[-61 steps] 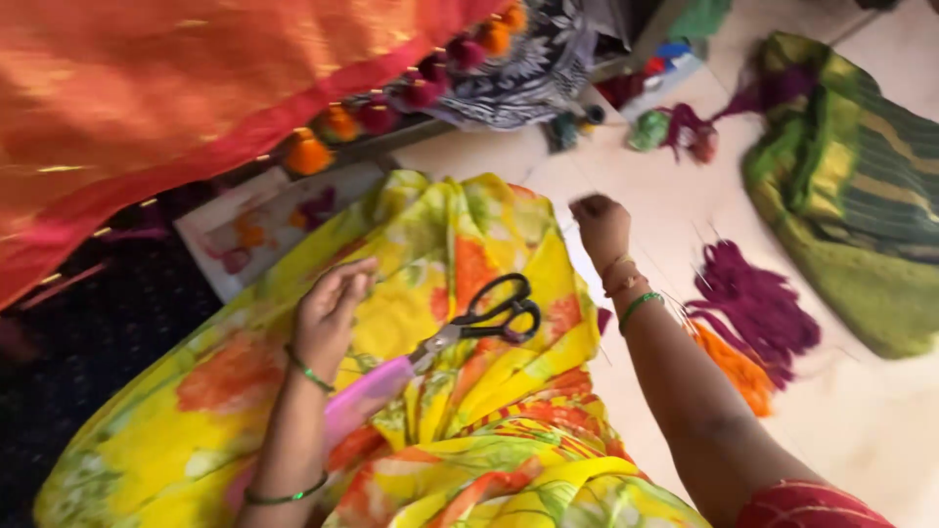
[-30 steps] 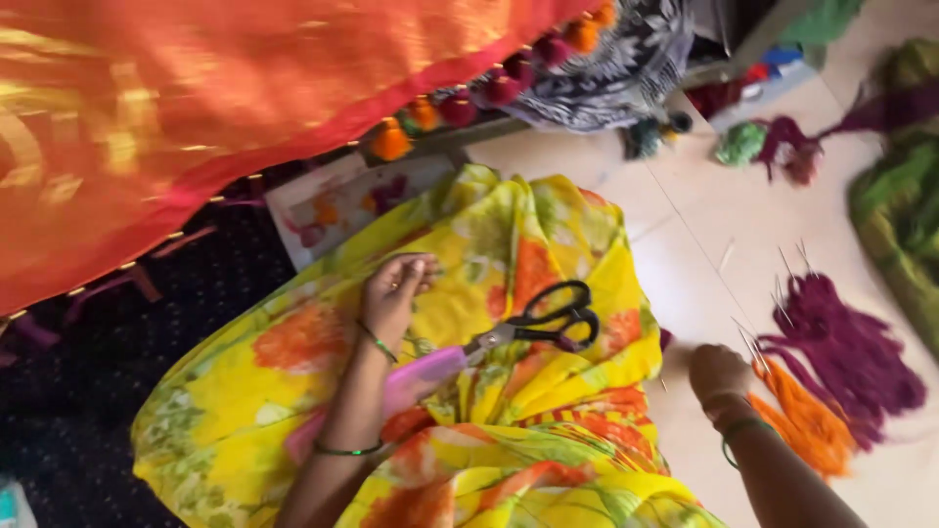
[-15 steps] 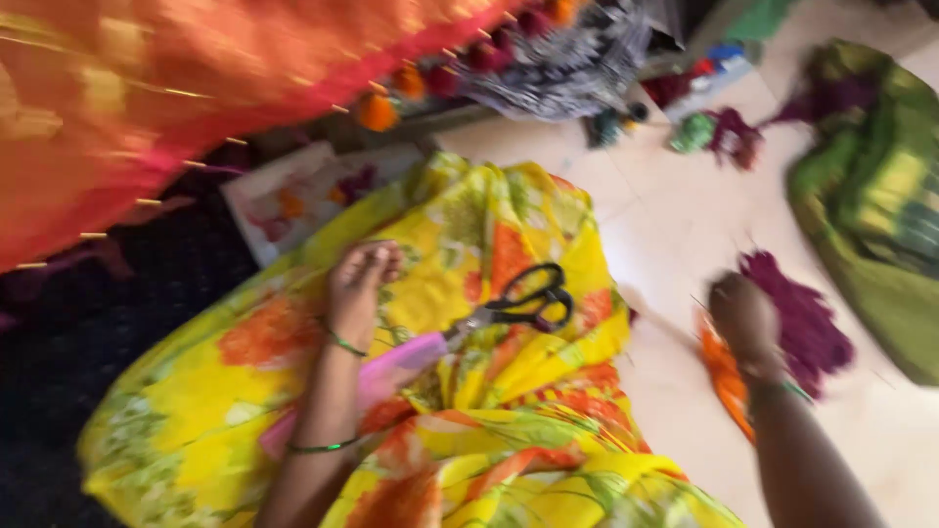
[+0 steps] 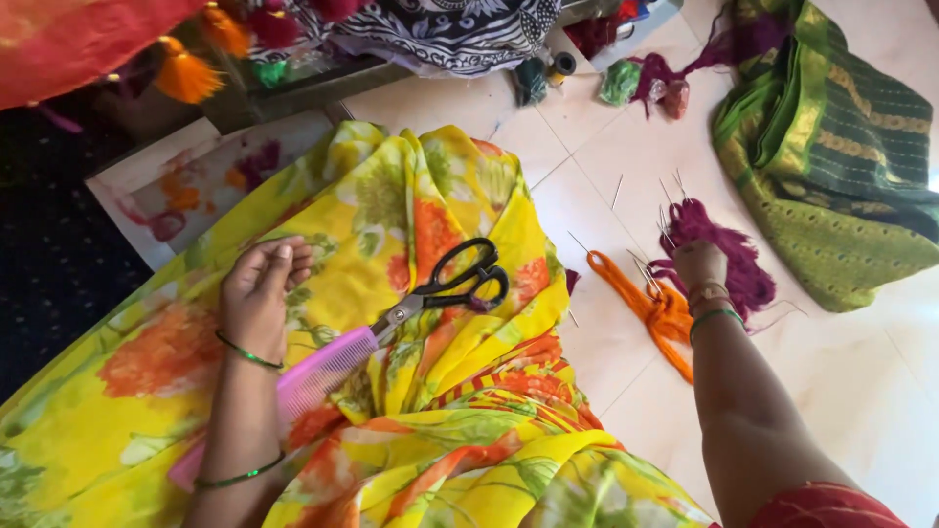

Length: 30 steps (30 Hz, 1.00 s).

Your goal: Tying and trimming decorative tassels on the edge of a red and orange fabric.

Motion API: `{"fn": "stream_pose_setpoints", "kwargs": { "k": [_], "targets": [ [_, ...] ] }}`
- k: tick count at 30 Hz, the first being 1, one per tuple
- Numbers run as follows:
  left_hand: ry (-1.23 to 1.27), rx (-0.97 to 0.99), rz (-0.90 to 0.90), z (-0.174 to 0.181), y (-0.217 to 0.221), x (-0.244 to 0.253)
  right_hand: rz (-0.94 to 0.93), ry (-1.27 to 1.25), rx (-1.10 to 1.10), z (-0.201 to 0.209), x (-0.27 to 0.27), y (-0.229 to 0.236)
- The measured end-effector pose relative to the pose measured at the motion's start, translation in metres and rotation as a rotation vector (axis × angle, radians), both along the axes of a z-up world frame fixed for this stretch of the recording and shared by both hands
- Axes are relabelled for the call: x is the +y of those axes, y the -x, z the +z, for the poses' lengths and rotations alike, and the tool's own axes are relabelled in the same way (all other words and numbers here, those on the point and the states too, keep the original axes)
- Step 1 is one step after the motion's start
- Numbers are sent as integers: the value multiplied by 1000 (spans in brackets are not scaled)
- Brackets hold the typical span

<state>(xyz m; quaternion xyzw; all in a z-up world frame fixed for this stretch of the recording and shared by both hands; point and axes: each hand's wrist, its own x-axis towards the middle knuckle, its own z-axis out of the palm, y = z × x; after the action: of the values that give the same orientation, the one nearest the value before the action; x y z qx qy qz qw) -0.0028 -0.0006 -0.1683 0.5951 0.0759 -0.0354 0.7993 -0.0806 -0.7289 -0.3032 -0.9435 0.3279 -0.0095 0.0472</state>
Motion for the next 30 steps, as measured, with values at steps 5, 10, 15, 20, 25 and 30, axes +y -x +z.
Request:
{"fn": "stream_pose_setpoints", "kwargs": {
  "k": [5, 10, 15, 20, 25, 30],
  "targets": [
    [-52, 43, 8, 2, -1, -5, 530, 515, 684, -44, 9, -29],
    [-103, 32, 12, 4, 0, -8, 196, 163, 470, -26, 62, -46],
    [-140, 31, 19, 12, 1, -10, 247, 152, 546, 21, 84, -48],
    [-178, 60, 4, 8, -2, -9, 292, 140, 552, -13, 70, -39],
    [-170, 13, -4, -4, -1, -7, 385, 258, 507, -9, 79, -42],
    [-160, -23, 20, 4, 1, -3, 93, 144, 266, 109, 105, -58]
  ]
}}
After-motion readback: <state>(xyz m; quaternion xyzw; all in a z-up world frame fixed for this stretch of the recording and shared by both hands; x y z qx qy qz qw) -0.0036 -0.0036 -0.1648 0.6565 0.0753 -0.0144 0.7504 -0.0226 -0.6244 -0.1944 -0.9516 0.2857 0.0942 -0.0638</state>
